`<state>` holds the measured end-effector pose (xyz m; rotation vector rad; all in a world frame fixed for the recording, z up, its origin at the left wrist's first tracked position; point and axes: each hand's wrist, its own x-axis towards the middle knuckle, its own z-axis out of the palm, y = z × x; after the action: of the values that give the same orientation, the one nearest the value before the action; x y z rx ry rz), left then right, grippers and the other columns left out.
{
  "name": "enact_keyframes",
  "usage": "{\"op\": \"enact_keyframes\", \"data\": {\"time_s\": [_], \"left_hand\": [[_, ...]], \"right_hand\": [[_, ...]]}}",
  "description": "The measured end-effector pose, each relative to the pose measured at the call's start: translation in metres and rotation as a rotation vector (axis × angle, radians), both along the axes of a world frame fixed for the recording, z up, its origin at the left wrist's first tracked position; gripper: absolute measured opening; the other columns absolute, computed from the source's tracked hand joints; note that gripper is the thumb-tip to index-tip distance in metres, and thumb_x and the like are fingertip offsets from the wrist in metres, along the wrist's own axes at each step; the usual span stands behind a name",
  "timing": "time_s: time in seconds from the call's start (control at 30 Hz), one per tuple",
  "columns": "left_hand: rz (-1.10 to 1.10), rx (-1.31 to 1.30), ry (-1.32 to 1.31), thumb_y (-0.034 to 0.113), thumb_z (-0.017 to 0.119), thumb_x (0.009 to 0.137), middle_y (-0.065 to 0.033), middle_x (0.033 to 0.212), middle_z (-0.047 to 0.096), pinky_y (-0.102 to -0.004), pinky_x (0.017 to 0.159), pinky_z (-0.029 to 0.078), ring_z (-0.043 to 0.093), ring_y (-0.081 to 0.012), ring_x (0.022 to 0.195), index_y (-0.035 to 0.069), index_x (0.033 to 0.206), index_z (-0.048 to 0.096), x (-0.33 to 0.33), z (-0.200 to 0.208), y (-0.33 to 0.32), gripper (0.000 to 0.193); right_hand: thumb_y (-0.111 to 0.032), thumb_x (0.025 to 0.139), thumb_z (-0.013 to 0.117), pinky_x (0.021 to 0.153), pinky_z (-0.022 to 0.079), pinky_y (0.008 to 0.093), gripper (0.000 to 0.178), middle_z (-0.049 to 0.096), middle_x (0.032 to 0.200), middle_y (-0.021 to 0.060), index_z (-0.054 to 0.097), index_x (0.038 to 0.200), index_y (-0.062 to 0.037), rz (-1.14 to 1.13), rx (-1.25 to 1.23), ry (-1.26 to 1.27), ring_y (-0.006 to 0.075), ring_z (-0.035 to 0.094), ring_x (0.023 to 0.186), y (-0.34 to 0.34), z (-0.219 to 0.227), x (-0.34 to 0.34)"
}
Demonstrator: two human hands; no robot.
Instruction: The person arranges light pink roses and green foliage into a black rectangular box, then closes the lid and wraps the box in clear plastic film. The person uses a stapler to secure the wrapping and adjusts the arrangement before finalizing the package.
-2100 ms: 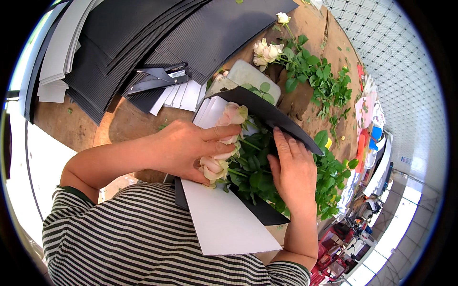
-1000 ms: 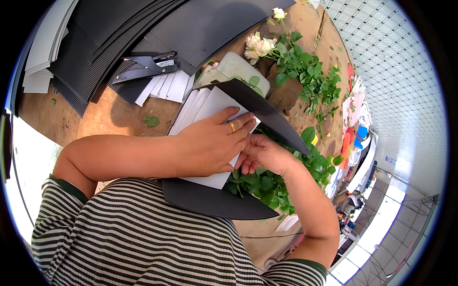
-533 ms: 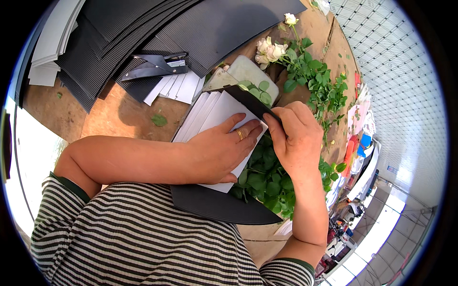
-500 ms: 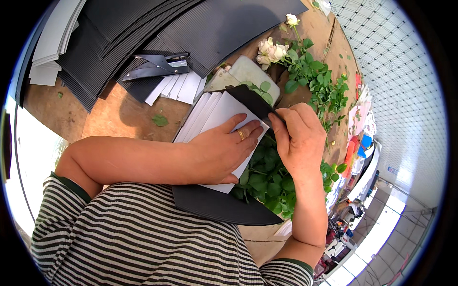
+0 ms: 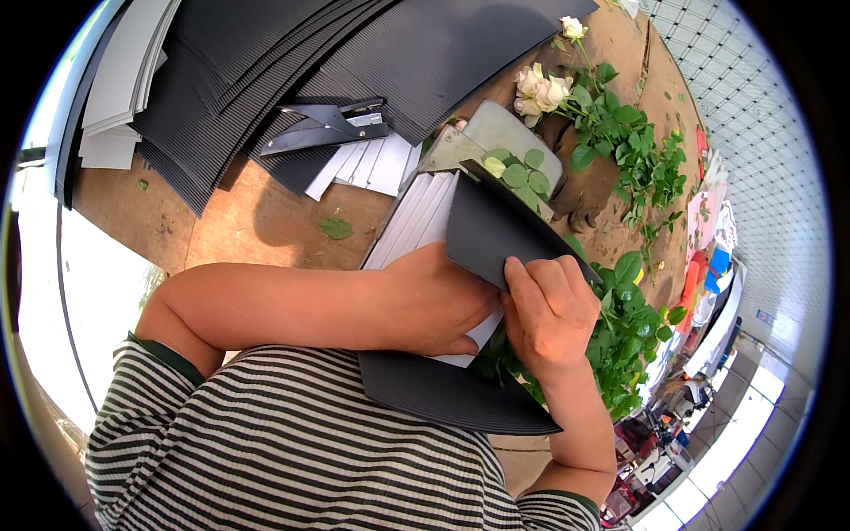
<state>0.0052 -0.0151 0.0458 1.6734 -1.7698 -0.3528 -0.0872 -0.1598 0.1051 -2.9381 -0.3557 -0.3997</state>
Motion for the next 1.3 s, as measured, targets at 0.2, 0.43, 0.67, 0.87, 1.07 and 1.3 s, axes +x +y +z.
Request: {"op": "enact_keyframes", "data": {"time_s": [0.2,0.43,0.67,0.87,1.07,1.3], "left_hand": [[-0.112,-0.165,0.066,0.028,0.077,0.069,-0.0051,0.077,0.062,-0.032,0.072,0.046,0.061,-0.0217,0.08,0.005,0.077,0.064,0.013,0.007,0.011,0.028],[0.302,-0.049,1.046,0.021,0.06,0.091,-0.0051,0.073,0.059,-0.0206,0.051,0.037,0.047,-0.0058,0.053,0.008,0.072,0.052,0.057,-0.003,0.057,0.025],[0.233,0.528,1.181,0.038,0.057,0.094,-0.001,0.065,0.057,-0.0193,0.049,0.04,0.051,-0.005,0.057,0.007,0.073,0.055,0.066,0.005,0.028,0.038],[0.223,0.482,1.336,0.023,0.065,0.091,0.0017,0.074,0.062,-0.0204,0.059,0.048,0.057,-0.0058,0.067,0.003,0.083,0.065,0.06,-0.003,0.022,0.022],[0.18,0.403,1.367,0.01,0.065,0.088,0.0023,0.081,0.064,-0.0189,0.067,0.048,0.056,-0.0028,0.071,0.001,0.091,0.065,0.055,-0.001,0.019,0.009],[0.189,0.388,1.235,0.007,0.068,0.085,0.0085,0.068,0.054,-0.0172,0.054,0.036,0.042,0.0014,0.061,0.006,0.08,0.062,0.06,-0.023,0.027,0.009]], "right_hand": [[0.002,0.052,0.069,0.048,0.04,0.0304,0.041,0.052,0.076,0.0049,0.063,0.092,0.0014,-0.019,0.031,0.015,0.0208,0.049,0.058,0.003,-0.002,-0.002],[-0.001,0.064,0.065,0.047,0.039,0.0276,0.021,0.044,0.071,0.0034,0.064,0.085,0.001,-0.016,0.012,0.004,0.0172,0.045,0.06,0.003,-0.018,-0.009],[-0.002,0.066,0.065,0.051,0.042,0.0266,0.02,0.047,0.075,0.0018,0.065,0.086,0.0006,-0.025,-0.016,-0.005,0.0155,0.047,0.064,0.007,-0.017,-0.01],[-0.005,0.07,0.067,0.054,0.044,0.0261,0.02,0.049,0.077,0.0007,0.066,0.09,-0.0018,-0.022,-0.004,-0.031,0.0147,0.049,0.067,0.005,-0.02,-0.014],[-0.01,0.07,0.071,0.059,0.048,0.0283,0.028,0.054,0.083,0.0004,0.065,0.096,-0.0039,-0.036,0.084,-0.036,0.0164,0.054,0.074,0.001,-0.024,-0.021],[-0.018,0.064,0.072,0.059,0.049,0.031,0.025,0.055,0.077,0.0034,0.061,0.084,-0.0085,-0.05,0.572,0.467,0.0181,0.058,0.071,0.02,0.053,-0.043]]}}
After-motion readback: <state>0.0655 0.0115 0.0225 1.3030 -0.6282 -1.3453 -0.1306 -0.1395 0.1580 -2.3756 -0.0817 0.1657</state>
